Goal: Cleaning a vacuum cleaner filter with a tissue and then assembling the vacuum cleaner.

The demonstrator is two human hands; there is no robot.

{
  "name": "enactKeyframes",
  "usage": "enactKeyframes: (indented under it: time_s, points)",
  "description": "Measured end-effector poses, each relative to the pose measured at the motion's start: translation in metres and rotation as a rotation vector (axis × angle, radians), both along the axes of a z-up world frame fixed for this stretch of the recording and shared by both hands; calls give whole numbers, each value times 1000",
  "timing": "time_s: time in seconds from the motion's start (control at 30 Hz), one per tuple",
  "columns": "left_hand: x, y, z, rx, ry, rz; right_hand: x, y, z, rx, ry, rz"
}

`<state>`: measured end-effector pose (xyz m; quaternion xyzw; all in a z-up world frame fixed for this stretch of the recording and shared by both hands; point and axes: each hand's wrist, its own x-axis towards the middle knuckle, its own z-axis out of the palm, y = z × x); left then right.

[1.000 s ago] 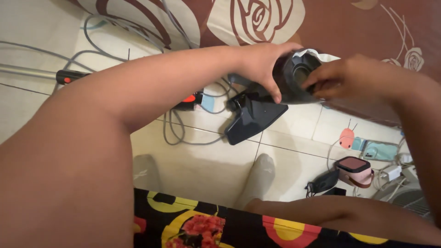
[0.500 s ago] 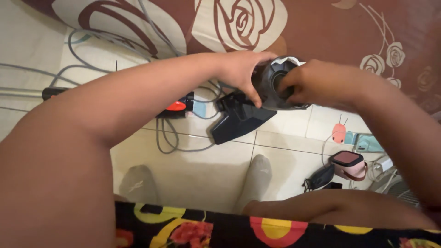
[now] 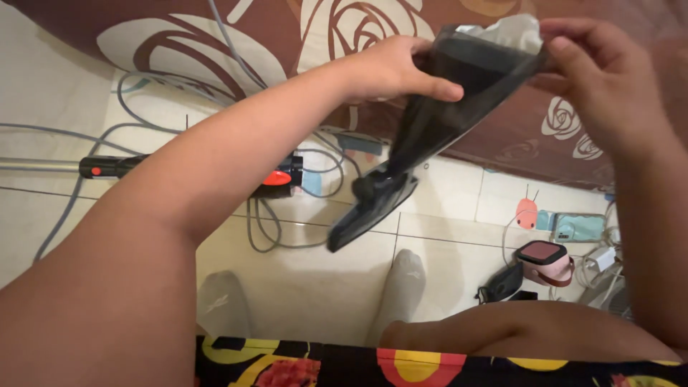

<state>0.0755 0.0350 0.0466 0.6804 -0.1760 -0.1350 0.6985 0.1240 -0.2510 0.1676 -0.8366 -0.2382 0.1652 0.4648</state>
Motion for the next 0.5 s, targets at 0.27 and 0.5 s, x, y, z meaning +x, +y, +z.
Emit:
enactKeyframes:
  time_s: [0.27, 0.5]
  points:
    - [-7, 5, -11, 65, 158, -46, -18, 25, 14, -48, 117, 116]
    - [-22, 6, 18, 208, 306, -74, -21, 24, 5, -281, 177, 120]
